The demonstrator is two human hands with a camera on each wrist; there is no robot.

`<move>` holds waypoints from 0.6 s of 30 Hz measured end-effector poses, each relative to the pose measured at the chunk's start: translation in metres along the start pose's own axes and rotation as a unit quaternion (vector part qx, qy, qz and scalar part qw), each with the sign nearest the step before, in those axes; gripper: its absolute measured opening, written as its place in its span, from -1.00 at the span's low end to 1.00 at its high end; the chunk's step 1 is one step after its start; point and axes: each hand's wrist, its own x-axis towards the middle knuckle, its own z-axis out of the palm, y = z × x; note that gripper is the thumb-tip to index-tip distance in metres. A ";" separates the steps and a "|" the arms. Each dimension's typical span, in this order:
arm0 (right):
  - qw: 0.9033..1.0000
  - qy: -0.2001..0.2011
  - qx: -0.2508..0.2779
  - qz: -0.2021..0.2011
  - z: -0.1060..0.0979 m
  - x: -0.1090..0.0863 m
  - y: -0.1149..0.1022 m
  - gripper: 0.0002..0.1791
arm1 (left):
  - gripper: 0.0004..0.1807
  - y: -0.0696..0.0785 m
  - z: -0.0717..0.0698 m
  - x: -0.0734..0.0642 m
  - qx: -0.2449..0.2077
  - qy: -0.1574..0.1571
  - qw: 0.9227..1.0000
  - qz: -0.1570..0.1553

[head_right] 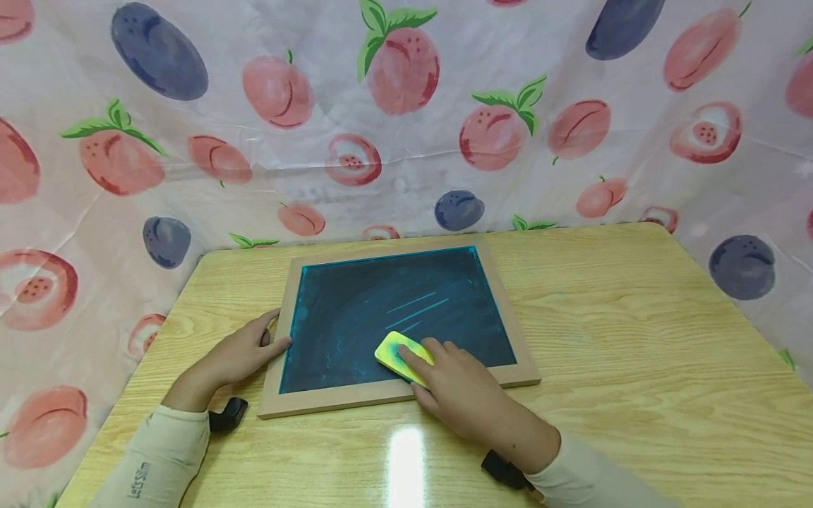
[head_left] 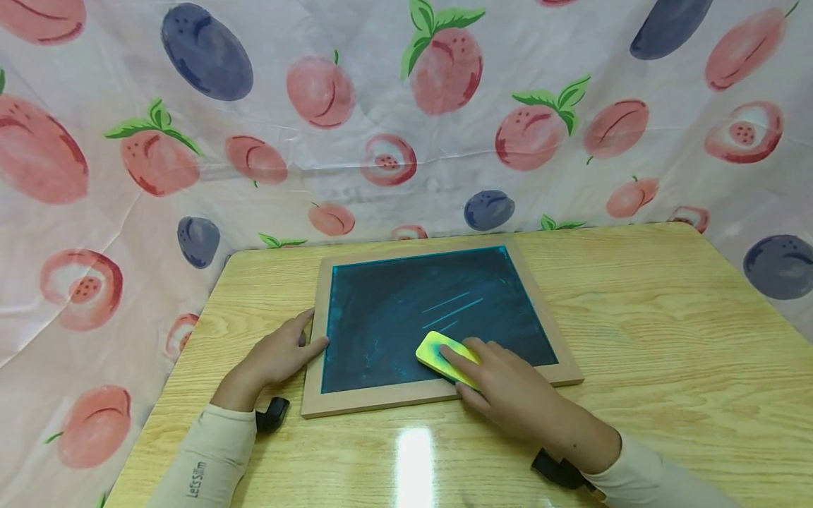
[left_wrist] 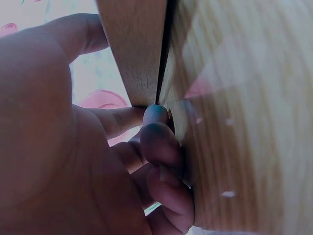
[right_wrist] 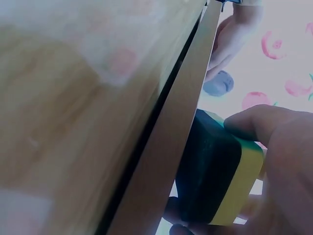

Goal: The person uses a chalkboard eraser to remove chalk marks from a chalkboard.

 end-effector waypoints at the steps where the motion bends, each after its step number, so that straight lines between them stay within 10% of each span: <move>1: 1.000 -0.003 -0.001 0.001 0.000 0.000 -0.001 -0.45 | -0.19 0.000 0.000 0.000 0.001 0.001 1.000 -0.001; 18: 0.994 0.022 -0.051 0.094 -0.007 0.006 0.047 -0.41 | -0.13 -0.001 0.000 -0.003 -0.021 -0.005 1.000 -0.002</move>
